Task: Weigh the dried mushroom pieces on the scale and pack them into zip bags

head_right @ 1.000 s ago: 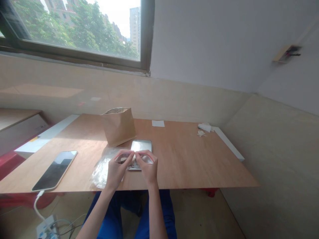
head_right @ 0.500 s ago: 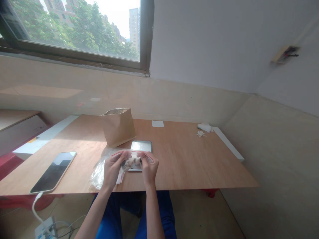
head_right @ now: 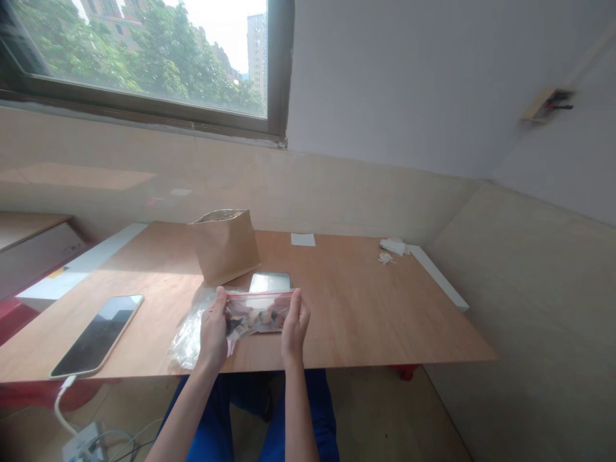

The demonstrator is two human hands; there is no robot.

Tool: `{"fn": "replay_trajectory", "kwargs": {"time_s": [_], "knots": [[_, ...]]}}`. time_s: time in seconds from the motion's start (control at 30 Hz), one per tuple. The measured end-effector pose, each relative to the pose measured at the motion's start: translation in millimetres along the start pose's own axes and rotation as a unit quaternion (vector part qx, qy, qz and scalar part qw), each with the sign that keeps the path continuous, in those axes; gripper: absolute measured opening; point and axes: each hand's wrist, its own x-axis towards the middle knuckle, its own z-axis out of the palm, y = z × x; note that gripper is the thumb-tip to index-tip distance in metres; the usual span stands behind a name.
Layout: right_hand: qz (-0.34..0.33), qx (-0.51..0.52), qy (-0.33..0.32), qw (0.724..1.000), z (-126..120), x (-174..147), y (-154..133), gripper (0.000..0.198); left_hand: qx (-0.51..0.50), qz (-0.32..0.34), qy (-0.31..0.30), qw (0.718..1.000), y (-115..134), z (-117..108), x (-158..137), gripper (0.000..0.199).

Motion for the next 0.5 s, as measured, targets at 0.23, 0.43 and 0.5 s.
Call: {"fn": "replay_trajectory", "kwargs": {"time_s": [0.23, 0.43, 0.5], "knots": [[-0.017, -0.060, 0.008, 0.998, -15.1, 7.1, 0.8, 0.059, 0.017, -0.024, -0.015, 0.999, -5.7, 3.2, 3.5, 0.051], [-0.019, -0.158, 0.116, 0.981, -96.8, 64.6, 17.5, 0.060, 0.185, 0.123, 0.015, 0.975, 11.8, -30.7, 34.0, 0.047], [-0.024, -0.217, 0.125, 0.968, -126.7, 90.2, 22.5, 0.062, 0.231, 0.172, 0.053, 0.956, 23.6, -40.4, 43.8, 0.047]]}}
